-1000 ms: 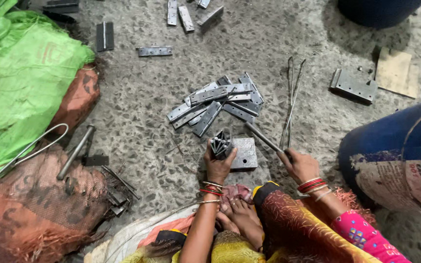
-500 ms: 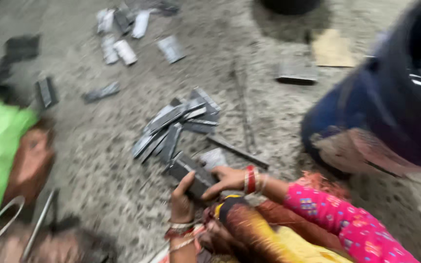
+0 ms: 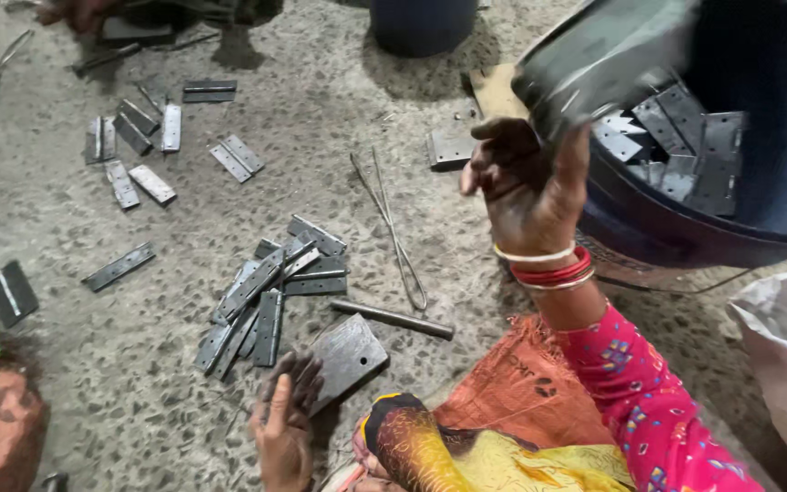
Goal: The person sits on the floor and repeatedly picks up small metal parts, places them on a metal block, and strikes them with a hammer. They then drop the parts into a nearby bucket.
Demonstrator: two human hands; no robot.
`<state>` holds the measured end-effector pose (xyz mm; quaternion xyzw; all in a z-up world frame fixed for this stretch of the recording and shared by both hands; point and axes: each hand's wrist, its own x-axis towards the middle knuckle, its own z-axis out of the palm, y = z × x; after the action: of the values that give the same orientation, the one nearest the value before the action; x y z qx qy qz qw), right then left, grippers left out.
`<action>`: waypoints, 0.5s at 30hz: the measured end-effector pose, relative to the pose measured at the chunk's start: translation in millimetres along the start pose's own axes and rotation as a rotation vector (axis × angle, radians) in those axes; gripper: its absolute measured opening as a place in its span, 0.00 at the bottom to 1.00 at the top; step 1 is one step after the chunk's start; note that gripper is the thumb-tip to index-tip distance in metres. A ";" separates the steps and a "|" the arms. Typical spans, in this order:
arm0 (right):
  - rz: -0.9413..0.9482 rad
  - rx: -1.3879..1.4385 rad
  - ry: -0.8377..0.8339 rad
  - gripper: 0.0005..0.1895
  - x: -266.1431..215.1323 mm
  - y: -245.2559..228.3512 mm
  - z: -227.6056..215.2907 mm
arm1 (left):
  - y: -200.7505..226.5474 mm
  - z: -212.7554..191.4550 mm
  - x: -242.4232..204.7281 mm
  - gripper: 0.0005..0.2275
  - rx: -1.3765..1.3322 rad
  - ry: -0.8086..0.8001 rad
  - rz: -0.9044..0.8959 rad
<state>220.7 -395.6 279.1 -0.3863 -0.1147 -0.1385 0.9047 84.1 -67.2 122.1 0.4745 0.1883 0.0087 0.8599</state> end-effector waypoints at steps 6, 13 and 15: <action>0.349 -0.624 -0.141 0.24 -39.6 84.0 -6.6 | 12.2 0.6 -4.4 0.16 0.118 0.040 0.035; -0.070 -1.488 -0.483 0.18 -14.6 211.2 -79.4 | 41.8 -43.2 -33.3 0.14 0.368 0.151 0.089; 0.063 -1.685 -0.537 0.20 -1.0 247.2 -89.8 | 34.9 -50.9 -38.9 0.13 0.145 0.268 0.097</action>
<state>312.6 -297.1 53.2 -0.9469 -0.1726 -0.0567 0.2654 36.9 -14.1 138.6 0.5383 0.2784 0.1000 0.7891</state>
